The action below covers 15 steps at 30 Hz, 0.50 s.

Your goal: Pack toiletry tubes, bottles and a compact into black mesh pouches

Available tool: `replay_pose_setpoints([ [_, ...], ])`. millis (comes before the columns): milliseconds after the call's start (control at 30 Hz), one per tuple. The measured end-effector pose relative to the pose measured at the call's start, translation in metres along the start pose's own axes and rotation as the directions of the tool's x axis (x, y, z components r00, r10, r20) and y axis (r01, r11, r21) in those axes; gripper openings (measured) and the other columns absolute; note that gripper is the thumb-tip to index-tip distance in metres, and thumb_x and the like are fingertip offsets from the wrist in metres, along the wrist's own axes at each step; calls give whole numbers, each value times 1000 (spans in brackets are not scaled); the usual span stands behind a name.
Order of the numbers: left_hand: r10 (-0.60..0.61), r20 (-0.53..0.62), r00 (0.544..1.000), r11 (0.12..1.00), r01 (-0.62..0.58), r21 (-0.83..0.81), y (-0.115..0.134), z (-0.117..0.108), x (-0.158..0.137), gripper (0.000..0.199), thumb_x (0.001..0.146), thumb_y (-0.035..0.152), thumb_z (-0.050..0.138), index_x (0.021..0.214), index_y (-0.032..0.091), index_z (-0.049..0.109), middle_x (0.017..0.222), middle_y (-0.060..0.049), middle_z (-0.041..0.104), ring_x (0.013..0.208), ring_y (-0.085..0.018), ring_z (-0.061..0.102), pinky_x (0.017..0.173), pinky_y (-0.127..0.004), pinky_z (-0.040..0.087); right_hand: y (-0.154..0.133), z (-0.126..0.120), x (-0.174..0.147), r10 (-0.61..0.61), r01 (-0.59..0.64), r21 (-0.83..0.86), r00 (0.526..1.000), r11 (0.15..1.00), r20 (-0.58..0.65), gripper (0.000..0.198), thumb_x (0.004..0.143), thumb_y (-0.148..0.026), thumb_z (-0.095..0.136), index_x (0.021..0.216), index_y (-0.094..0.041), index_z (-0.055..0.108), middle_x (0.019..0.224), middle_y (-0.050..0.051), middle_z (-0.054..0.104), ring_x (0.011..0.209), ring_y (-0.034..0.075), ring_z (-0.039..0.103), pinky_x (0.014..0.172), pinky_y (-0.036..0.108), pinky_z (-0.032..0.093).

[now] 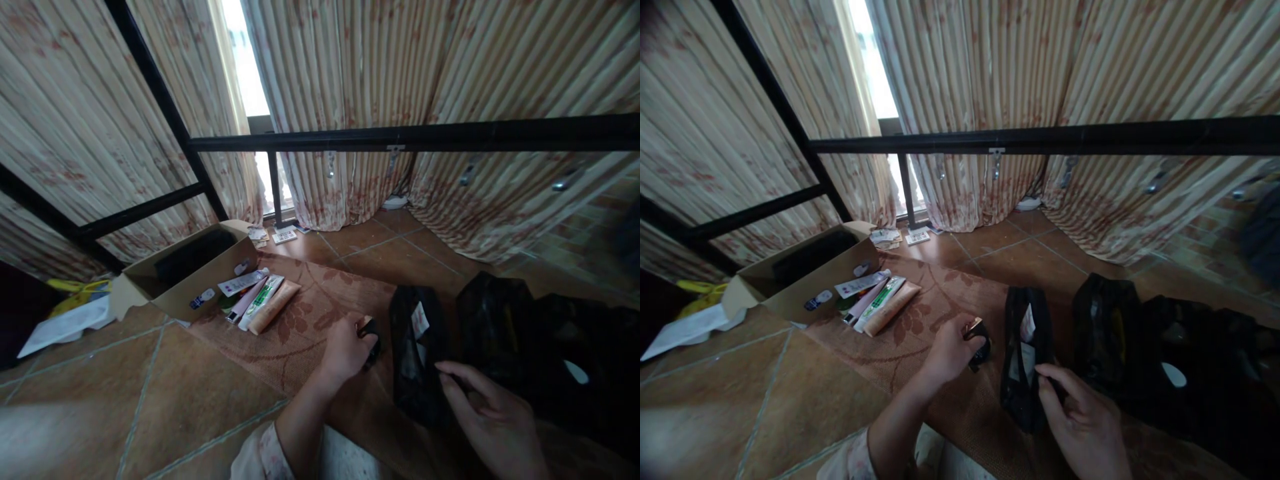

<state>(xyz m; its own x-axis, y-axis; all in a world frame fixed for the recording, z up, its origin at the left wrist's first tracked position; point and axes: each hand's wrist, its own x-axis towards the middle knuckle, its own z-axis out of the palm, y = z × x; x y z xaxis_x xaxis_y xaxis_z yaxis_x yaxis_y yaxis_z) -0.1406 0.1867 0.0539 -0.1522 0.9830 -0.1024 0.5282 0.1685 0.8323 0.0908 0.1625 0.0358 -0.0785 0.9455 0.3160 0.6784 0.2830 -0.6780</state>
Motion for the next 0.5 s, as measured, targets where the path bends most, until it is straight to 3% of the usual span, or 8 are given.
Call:
replay_pose_setpoints([
  [233, -2, 128, 992, 953, -37, 302, -3, 12, -3, 24, 78, 20, 54, 101, 20, 64, 96, -10, 71, 93, -27, 66, 79, -34, 48, 6, 3, 0, 25, -25, -9, 1000, 1000, -10, 26, 79, -47, 60, 88, -27, 74, 82, 0, 77, 68, 17, 73, 54, 18, 55],
  [400, 42, 93, 995, 889, -79, 451, -7, 7, -2, 30, 82, 24, 52, 110, 15, 61, 108, -16, 68, 103, -29, 63, 87, -36, 47, 5, 1, -1, 73, -73, -21, 997, 997, 0, 27, 77, -49, 61, 87, -28, 75, 80, -1, 76, 67, 18, 73, 53, 19, 55],
  [500, 58, -29, 998, 885, -37, 464, -14, -12, 5, 31, 86, 30, 50, 112, 16, 60, 111, -14, 67, 107, -28, 61, 90, -35, 46, 5, 1, -1, 83, -83, -18, 996, 996, 8, 30, 76, -51, 61, 87, -27, 75, 78, 0, 76, 66, 18, 73, 51, 20, 55],
])
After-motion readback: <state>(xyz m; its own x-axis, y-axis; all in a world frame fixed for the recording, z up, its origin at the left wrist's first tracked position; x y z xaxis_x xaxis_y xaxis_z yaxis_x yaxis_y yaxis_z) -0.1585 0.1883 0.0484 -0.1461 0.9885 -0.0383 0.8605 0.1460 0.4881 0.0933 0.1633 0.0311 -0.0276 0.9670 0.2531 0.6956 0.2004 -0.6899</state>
